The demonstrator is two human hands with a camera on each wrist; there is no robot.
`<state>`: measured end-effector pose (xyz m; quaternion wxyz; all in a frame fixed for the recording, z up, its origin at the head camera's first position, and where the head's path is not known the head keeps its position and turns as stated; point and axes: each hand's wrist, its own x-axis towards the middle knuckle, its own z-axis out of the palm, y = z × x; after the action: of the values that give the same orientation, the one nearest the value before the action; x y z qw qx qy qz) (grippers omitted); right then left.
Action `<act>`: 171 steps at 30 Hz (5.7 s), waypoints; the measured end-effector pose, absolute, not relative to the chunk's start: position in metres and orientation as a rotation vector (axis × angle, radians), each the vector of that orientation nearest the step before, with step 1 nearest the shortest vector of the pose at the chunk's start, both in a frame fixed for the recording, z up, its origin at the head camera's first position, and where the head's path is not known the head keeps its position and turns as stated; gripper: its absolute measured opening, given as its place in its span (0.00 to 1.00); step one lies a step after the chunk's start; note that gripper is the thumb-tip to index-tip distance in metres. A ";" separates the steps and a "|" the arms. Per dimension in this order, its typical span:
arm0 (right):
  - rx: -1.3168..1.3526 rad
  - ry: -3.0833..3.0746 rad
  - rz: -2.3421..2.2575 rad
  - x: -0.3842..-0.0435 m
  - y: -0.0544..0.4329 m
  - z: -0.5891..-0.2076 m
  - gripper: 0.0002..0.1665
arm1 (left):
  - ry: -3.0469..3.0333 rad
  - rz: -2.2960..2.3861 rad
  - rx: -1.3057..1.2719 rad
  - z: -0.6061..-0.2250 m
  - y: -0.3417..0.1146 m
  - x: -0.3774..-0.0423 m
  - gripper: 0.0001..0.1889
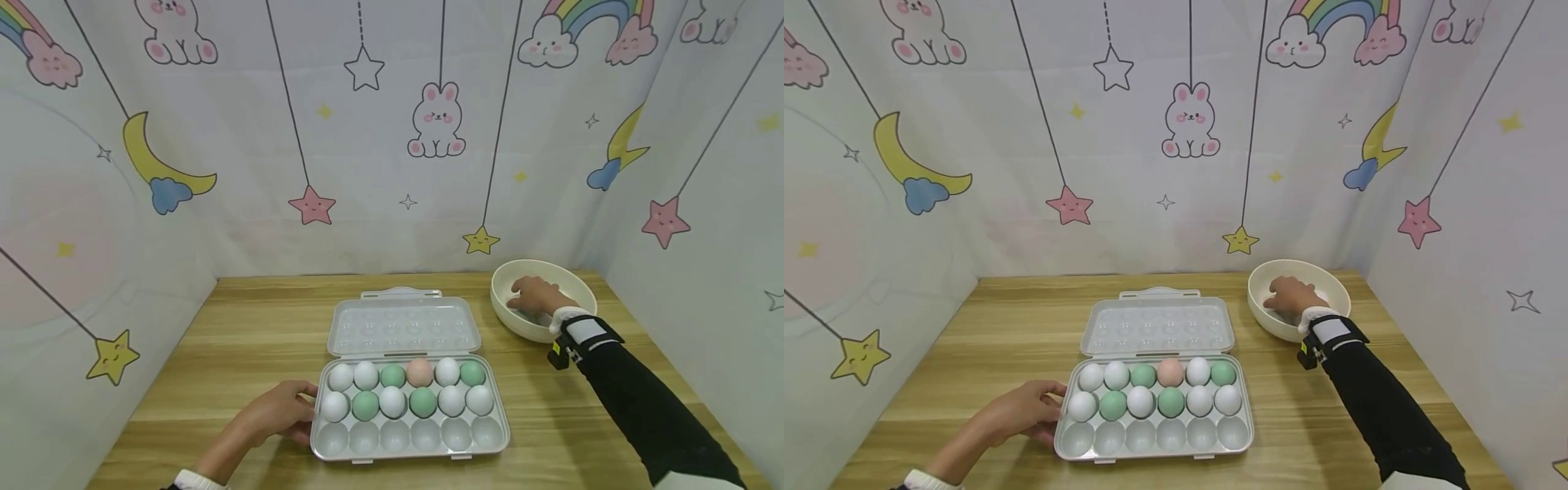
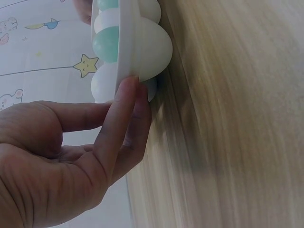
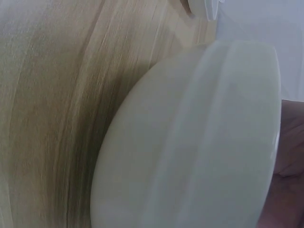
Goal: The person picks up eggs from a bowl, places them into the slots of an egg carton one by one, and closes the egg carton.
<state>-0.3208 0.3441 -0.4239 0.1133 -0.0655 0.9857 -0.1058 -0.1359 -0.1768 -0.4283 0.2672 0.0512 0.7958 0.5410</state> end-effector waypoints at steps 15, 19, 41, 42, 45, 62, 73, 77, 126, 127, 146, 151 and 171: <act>-0.213 2.886 -0.303 -0.317 0.348 -0.425 0.27 | 2.135 1.466 0.171 -0.430 -0.175 -0.137 0.22; -0.208 2.928 -0.321 -0.314 0.348 -0.426 0.27 | 2.125 1.463 0.175 -0.430 -0.175 -0.138 0.21; -0.396 3.139 -0.736 -0.281 0.336 -0.391 0.29 | 2.136 1.470 0.178 -0.431 -0.177 -0.137 0.23; -0.393 3.137 -0.756 -0.278 0.334 -0.386 0.29 | 2.136 1.469 0.175 -0.431 -0.177 -0.136 0.23; -0.398 3.144 -0.803 -0.266 0.331 -0.372 0.30 | 2.143 1.461 0.165 -0.431 -0.177 -0.136 0.23; -0.623 3.193 -1.063 -0.186 0.312 -0.314 0.27 | 2.128 1.464 0.190 -0.435 -0.179 -0.139 0.23; -0.907 2.938 -1.420 -0.145 0.285 -0.347 0.21 | 2.120 1.470 0.189 -0.435 -0.179 -0.138 0.24; -0.948 2.922 -1.373 -0.135 0.281 -0.364 0.20 | 2.127 1.462 0.184 -0.434 -0.179 -0.139 0.24; -1.152 3.086 -0.998 -0.085 0.255 -0.470 0.24 | 2.119 1.462 0.194 -0.436 -0.179 -0.140 0.23; -1.156 3.091 -0.995 -0.085 0.255 -0.470 0.24 | 2.117 1.463 0.195 -0.436 -0.179 -0.140 0.23; -1.193 3.078 -1.019 -0.082 0.257 -0.470 0.23 | 2.109 1.477 0.211 -0.438 -0.180 -0.139 0.22; -1.217 3.090 -1.039 -0.082 0.257 -0.472 0.23 | 2.122 1.466 0.201 -0.439 -0.180 -0.140 0.23; -1.196 3.132 -1.101 -0.094 0.273 -0.445 0.21 | 2.117 1.468 0.197 -0.439 -0.180 -0.141 0.23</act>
<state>-0.0938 0.2734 -0.4445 -0.1924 -0.3325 0.8710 -0.3062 -0.1413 -0.1800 -0.4389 0.2753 0.0733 0.7876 0.5463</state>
